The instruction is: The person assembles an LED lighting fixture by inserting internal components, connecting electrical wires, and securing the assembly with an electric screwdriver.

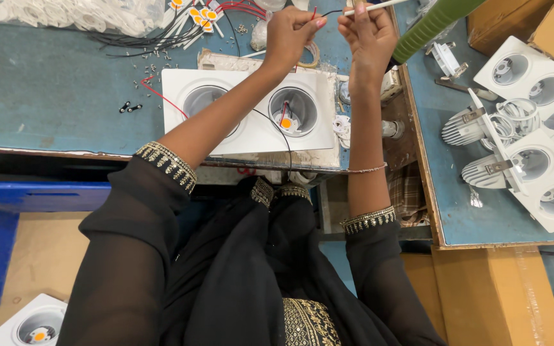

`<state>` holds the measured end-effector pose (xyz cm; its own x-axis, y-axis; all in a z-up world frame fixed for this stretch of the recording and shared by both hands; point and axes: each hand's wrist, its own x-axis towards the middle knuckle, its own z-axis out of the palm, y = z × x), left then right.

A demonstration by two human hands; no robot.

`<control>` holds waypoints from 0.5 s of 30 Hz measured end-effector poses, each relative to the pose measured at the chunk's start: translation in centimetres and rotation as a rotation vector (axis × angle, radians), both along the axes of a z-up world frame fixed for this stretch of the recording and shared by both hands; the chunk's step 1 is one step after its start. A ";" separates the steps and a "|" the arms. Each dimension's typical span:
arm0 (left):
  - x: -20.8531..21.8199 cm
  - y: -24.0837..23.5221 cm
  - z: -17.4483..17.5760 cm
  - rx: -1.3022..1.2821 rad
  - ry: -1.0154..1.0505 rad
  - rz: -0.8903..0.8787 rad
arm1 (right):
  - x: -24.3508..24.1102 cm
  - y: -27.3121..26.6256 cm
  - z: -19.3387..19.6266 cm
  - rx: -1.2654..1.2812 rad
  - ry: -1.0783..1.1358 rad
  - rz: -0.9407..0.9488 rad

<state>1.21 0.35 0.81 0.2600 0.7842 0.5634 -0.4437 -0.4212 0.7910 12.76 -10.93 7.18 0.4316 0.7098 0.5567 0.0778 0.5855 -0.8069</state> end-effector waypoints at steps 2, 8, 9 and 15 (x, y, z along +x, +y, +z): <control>0.0 -0.1 0.1 0.065 0.020 0.055 | -0.6 0.0 0.1 0.031 0.016 0.043; -0.1 -0.6 0.5 0.094 0.026 0.074 | -1.1 0.3 0.6 0.072 -0.050 0.068; -0.1 -0.6 0.5 0.084 0.021 0.066 | -1.1 0.4 0.6 0.081 -0.045 0.063; 0.1 -1.2 0.7 0.087 -0.027 0.077 | -0.7 0.7 0.7 0.070 -0.043 0.021</control>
<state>1.27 -0.85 1.51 0.1850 0.7491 0.6361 -0.4280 -0.5213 0.7383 12.03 -10.21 7.90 0.3916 0.6771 0.6230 0.0986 0.6423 -0.7601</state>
